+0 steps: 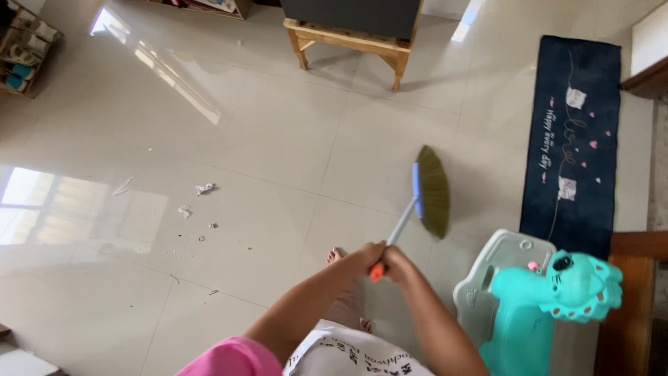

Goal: The recorder sweeps the floor using a broom in a home environment.

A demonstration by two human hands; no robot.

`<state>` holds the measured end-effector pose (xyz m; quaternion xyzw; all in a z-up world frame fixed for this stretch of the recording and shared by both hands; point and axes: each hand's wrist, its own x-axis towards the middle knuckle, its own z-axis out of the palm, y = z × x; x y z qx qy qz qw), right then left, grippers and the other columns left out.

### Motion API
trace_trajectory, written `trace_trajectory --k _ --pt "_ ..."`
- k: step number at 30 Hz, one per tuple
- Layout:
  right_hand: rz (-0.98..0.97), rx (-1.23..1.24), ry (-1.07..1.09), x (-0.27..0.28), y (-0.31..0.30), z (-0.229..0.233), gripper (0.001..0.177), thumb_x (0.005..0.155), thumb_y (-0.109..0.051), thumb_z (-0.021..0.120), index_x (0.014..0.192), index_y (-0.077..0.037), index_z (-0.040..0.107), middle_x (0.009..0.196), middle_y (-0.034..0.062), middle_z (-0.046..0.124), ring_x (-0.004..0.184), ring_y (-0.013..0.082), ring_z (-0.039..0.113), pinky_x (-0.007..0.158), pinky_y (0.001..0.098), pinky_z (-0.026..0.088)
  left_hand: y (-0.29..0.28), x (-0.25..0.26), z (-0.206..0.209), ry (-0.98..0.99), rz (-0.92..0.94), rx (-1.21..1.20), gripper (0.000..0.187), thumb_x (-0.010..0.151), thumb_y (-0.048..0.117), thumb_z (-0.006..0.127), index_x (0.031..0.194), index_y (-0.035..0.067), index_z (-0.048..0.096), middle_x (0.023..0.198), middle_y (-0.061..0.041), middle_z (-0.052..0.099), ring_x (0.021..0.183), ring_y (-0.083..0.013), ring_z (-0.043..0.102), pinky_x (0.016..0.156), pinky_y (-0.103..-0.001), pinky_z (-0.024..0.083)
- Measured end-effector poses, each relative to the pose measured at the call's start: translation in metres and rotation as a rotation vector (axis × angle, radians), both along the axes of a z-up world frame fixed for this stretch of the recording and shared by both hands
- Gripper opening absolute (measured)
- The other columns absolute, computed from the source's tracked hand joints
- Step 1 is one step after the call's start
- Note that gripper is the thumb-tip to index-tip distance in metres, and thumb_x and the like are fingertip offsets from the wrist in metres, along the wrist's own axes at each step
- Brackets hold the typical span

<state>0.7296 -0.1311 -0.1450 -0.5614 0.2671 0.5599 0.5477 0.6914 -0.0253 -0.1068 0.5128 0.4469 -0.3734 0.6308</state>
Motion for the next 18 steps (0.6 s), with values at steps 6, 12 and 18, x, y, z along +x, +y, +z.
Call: trace_trajectory --k 6,12,18 --pt "0.166 0.097 0.143 -0.034 0.188 0.026 0.024 0.102 -0.015 0.042 0.103 0.006 0.055 0.082 0.0174 0.063 0.061 0.0249 0.064 0.05 0.0384 0.057 0.165 -0.066 0.014 -0.047 0.334 0.009 0.053 0.104 0.053 0.043 0.101 0.004 0.064 0.069 -0.006 0.057 0.052 -0.0188 0.053 0.048 -0.037 0.048" --pt "0.109 0.389 0.23 0.04 0.277 0.02 0.02 0.103 -0.017 0.045 0.1 0.001 0.052 0.077 0.0122 0.061 0.053 0.0158 0.057 0.042 0.0265 0.048 0.238 0.012 0.12 -0.108 0.362 0.302 0.046 0.094 0.055 0.059 0.085 0.011 0.065 0.061 -0.002 0.05 0.044 -0.0119 0.041 0.041 -0.029 0.033" --pt "0.219 0.34 0.051 0.142 0.232 0.147 0.016 0.1 -0.015 0.049 0.097 0.0 0.053 0.07 0.0094 0.058 0.047 0.0068 0.049 0.038 0.0153 0.037 0.217 0.114 0.121 -0.231 0.445 0.346 0.04 0.097 0.043 0.063 0.088 0.005 0.052 0.063 -0.001 0.051 0.047 -0.013 0.048 0.041 -0.03 0.038"
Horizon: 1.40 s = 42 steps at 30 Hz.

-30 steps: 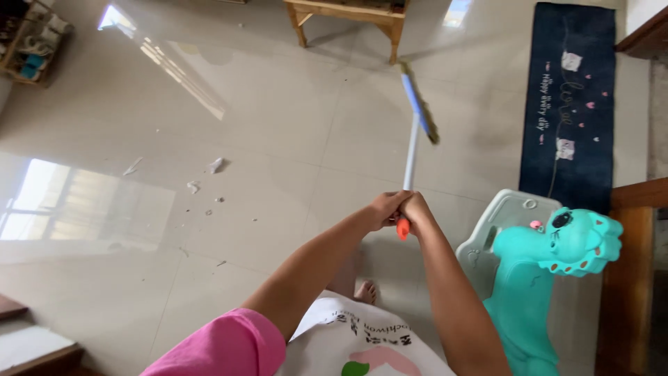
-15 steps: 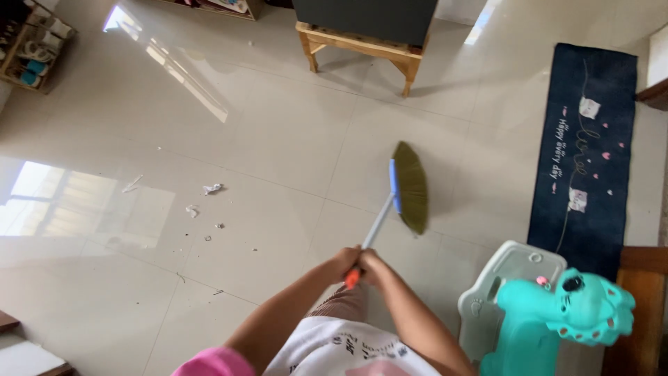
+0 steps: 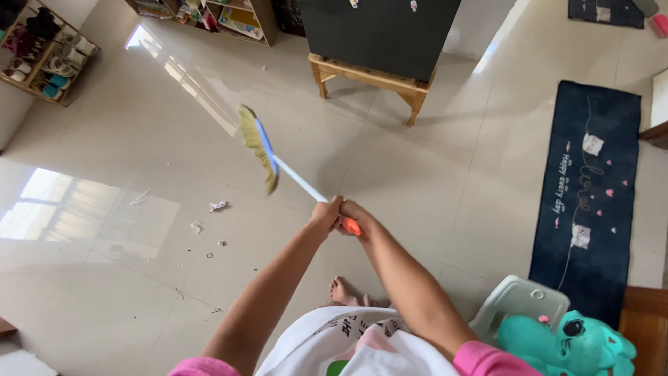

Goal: The recorder sweeps the floor using a broom in a home environment.

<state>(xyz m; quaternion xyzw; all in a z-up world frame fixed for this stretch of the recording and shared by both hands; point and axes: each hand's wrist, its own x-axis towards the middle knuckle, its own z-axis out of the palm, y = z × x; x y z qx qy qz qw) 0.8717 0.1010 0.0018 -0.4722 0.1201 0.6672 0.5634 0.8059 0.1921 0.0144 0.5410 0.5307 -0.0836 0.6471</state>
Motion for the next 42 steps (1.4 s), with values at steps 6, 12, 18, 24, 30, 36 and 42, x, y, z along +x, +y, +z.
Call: trace_trajectory --k 6,12,18,24,30,36,42 --pt "0.241 -0.128 -0.662 0.105 -0.061 -0.028 0.02 0.096 -0.009 0.053 0.106 0.008 0.056 0.077 0.0138 0.064 0.055 0.0183 0.061 0.048 0.0376 0.049 -0.071 0.094 -0.016 -0.043 0.086 -0.294 0.038 0.098 0.046 0.056 0.098 0.008 0.059 0.076 -0.005 0.055 0.059 -0.0164 0.054 0.054 -0.034 0.054" --pt "0.399 -0.476 -0.973 0.22 -0.186 -0.054 0.042 0.093 -0.011 0.06 0.122 0.016 0.046 0.104 0.0264 0.065 0.086 0.0275 0.072 0.067 0.0416 0.063 -0.191 0.217 -0.041 -0.056 -0.094 -0.437 0.037 0.102 0.041 0.042 0.113 0.009 0.059 0.095 -0.01 0.062 0.073 -0.0238 0.061 0.064 -0.041 0.057" --pt "0.244 -0.359 -0.358 0.326 -0.212 -0.164 0.019 0.093 -0.012 0.053 0.1 0.004 0.062 0.078 0.012 0.065 0.063 0.0215 0.063 0.054 0.0351 0.054 -0.218 0.307 -0.107 0.001 -0.115 -0.336 0.038 0.105 0.037 0.04 0.111 0.006 0.062 0.094 -0.009 0.065 0.078 -0.0219 0.067 0.07 -0.041 0.062" --pt "0.435 -0.184 -0.161 0.272 -0.158 -0.179 0.032 0.1 -0.03 0.044 0.089 -0.004 0.059 0.076 0.0111 0.064 0.062 0.0217 0.064 0.052 0.0333 0.055 -0.187 0.249 -0.136 0.028 0.139 -0.36 0.047 0.106 0.05 0.04 0.107 0.008 0.063 0.088 -0.007 0.064 0.075 -0.0218 0.064 0.071 -0.043 0.058" --pt "0.466 0.122 0.05 0.224 -0.067 -0.257 0.012 0.101 -0.013 0.053 0.094 -0.007 0.061 0.072 0.0054 0.063 0.056 0.0178 0.06 0.048 0.032 0.051 -0.141 0.191 -0.064 0.084 0.4 -0.196 0.045 0.104 0.051 0.049 0.095 0.009 0.064 0.079 -0.005 0.063 0.068 -0.0177 0.062 0.063 -0.034 0.056" --pt "0.316 0.155 0.383 0.272 -0.05 -0.13 0.022 0.103 -0.014 0.053 0.082 -0.007 0.051 0.06 0.0015 0.054 0.042 0.0074 0.051 0.034 0.0166 0.042 -0.145 0.214 0.027 -0.175 0.666 -0.235 0.037 0.094 0.05 0.073 0.076 0.018 0.066 0.063 0.009 0.064 0.046 -0.0035 0.048 0.044 -0.022 0.031" --pt "0.328 0.111 0.107 0.277 -0.074 -0.043 0.022 0.099 -0.02 0.054 0.082 -0.007 0.053 0.059 0.0002 0.053 0.04 0.0059 0.047 0.033 0.0182 0.038 -0.144 0.228 0.007 -0.252 0.757 -0.363 0.042 0.091 0.05 0.07 0.07 0.02 0.05 0.06 0.007 0.047 0.053 -0.0085 0.049 0.057 -0.025 0.045"
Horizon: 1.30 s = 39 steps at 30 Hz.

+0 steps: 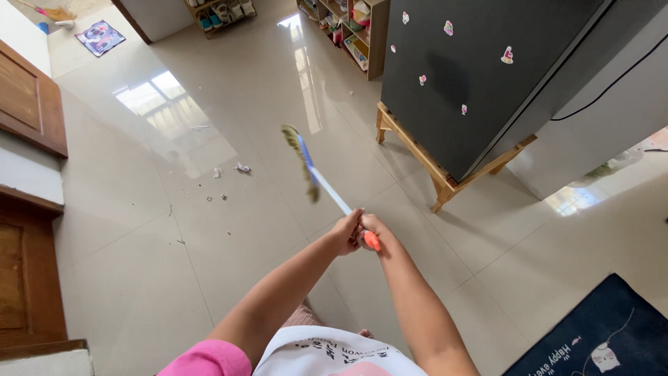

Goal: The recorder sweeps the floor using a broom in a home environment.

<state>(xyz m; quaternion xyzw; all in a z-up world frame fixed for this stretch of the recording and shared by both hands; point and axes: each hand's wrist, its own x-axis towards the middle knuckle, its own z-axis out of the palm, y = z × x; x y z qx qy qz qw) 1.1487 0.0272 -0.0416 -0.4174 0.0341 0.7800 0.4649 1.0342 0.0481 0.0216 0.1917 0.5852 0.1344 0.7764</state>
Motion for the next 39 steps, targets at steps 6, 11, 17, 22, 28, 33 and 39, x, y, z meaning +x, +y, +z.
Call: trace_trajectory --k 6,11,17,22,28,33,39 --pt "0.084 0.002 -0.566 -0.014 -0.027 0.002 0.018 0.097 -0.007 0.048 0.096 0.007 0.059 0.069 0.0098 0.058 0.048 0.0162 0.052 0.039 0.0329 0.042 -0.019 -0.001 -0.007 -0.083 -0.144 -0.043 0.039 0.094 0.048 0.061 0.096 0.009 0.058 0.076 -0.005 0.055 0.069 -0.0185 0.055 0.076 -0.041 0.056" --pt "-0.066 -0.135 -0.488 0.002 -0.062 0.016 0.025 0.098 -0.01 0.044 0.11 0.009 0.055 0.094 0.018 0.064 0.073 0.0225 0.065 0.056 0.0399 0.055 -0.041 0.018 0.006 -0.159 -0.326 -0.111 0.046 0.095 0.041 0.052 0.125 0.006 0.055 0.116 -0.012 0.064 0.101 -0.0258 0.067 0.091 -0.049 0.057" --pt "-0.173 -0.309 -0.318 -0.006 -0.106 -0.05 0.033 0.103 -0.018 0.045 0.121 0.009 0.053 0.114 0.0238 0.066 0.096 0.0271 0.07 0.078 0.0416 0.063 -0.065 0.021 -0.057 -0.007 -0.54 -0.16 0.048 0.1 0.044 0.043 0.127 0.008 0.057 0.12 -0.012 0.064 0.106 -0.0253 0.067 0.092 -0.05 0.059" --pt "-0.102 -0.343 -0.141 -0.059 -0.096 -0.064 0.035 0.103 -0.026 0.043 0.119 0.003 0.056 0.108 0.0196 0.067 0.092 0.0269 0.07 0.077 0.0437 0.062 -0.055 -0.027 -0.12 0.124 -0.576 -0.15 0.049 0.103 0.049 0.041 0.121 0.007 0.058 0.106 -0.012 0.062 0.094 -0.0267 0.065 0.082 -0.05 0.058" --pt "0.098 -0.33 -0.217 -0.137 -0.003 -0.083 0.03 0.104 -0.027 0.043 0.111 -0.001 0.056 0.097 0.0172 0.066 0.079 0.028 0.064 0.063 0.0475 0.054 0.024 -0.111 -0.125 -0.001 -0.295 -0.284 0.052 0.104 0.049 0.041 0.118 0.002 0.058 0.098 -0.016 0.065 0.081 -0.0286 0.066 0.07 -0.05 0.056" --pt "0.147 -0.148 0.047 -0.201 0.115 -0.099 0.027 0.105 -0.026 0.045 0.102 -0.001 0.056 0.088 0.014 0.064 0.071 0.0252 0.066 0.061 0.0439 0.061 0.121 -0.19 -0.161 0.107 -0.148 0.01 0.056 0.103 0.05 0.044 0.101 -0.004 0.06 0.069 -0.012 0.055 0.059 -0.0286 0.055 0.055 -0.049 0.046" --pt "-0.053 -0.031 0.049 -0.193 0.22 -0.073 0.02 0.1 -0.023 0.055 0.091 -0.006 0.059 0.061 -0.0015 0.051 0.04 0.0058 0.044 0.034 0.0193 0.035 0.245 -0.156 -0.006 0.277 -0.17 -0.009 0.019 0.092 0.033 0.054 0.093 0.014 0.054 0.06 0.0 0.046 0.047 -0.0122 0.047 0.046 -0.035 0.044"
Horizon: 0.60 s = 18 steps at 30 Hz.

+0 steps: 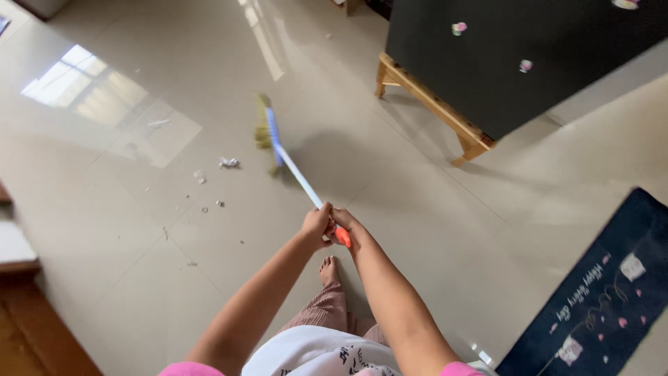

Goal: The recorder sweeps the floor using a broom in a home environment.

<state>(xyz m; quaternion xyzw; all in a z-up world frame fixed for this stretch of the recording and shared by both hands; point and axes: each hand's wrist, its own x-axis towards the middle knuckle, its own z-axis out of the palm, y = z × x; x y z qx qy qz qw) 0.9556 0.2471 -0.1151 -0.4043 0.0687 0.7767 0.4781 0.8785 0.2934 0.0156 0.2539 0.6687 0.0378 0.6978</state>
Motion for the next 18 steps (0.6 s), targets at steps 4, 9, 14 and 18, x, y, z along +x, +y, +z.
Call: trace_trajectory --k 4,9,14,18 --pt "-0.159 -0.029 0.058 0.041 -0.021 0.07 0.022 0.1 -0.024 0.057 0.086 -0.007 0.056 0.058 -0.0035 0.048 0.041 0.0021 0.042 0.035 0.0152 0.031 -0.004 0.042 0.015 0.01 -0.105 0.01 0.019 0.093 0.025 0.056 0.092 0.009 0.046 0.062 -0.004 0.048 0.045 -0.015 0.049 0.041 -0.032 0.045" --pt "-0.025 -0.151 -0.257 0.102 -0.094 0.124 0.022 0.098 -0.024 0.052 0.081 -0.01 0.051 0.055 -0.0026 0.046 0.039 0.0062 0.041 0.034 0.0212 0.028 -0.072 0.095 0.02 -0.222 -0.157 -0.055 0.017 0.095 0.027 0.048 0.093 0.011 0.048 0.058 -0.002 0.045 0.044 -0.0138 0.046 0.04 -0.029 0.042" --pt "-0.054 -0.238 -0.49 0.164 -0.212 0.131 0.027 0.099 -0.021 0.045 0.077 -0.008 0.052 0.055 -0.0008 0.049 0.039 0.0082 0.042 0.033 0.026 0.03 -0.175 0.162 -0.005 -0.351 -0.216 -0.295 0.027 0.098 0.033 0.049 0.086 0.01 0.044 0.057 0.0 0.04 0.044 -0.0115 0.038 0.043 -0.028 0.041" --pt "-0.189 -0.316 -0.527 0.211 -0.319 0.156 0.029 0.099 -0.019 0.044 0.073 -0.008 0.05 0.053 0.0004 0.05 0.037 0.0094 0.042 0.031 0.028 0.027 -0.261 0.222 0.004 -0.363 -0.52 -0.344 0.024 0.096 0.027 0.049 0.079 0.012 0.042 0.055 0.0 0.037 0.044 -0.0136 0.039 0.044 -0.029 0.04"
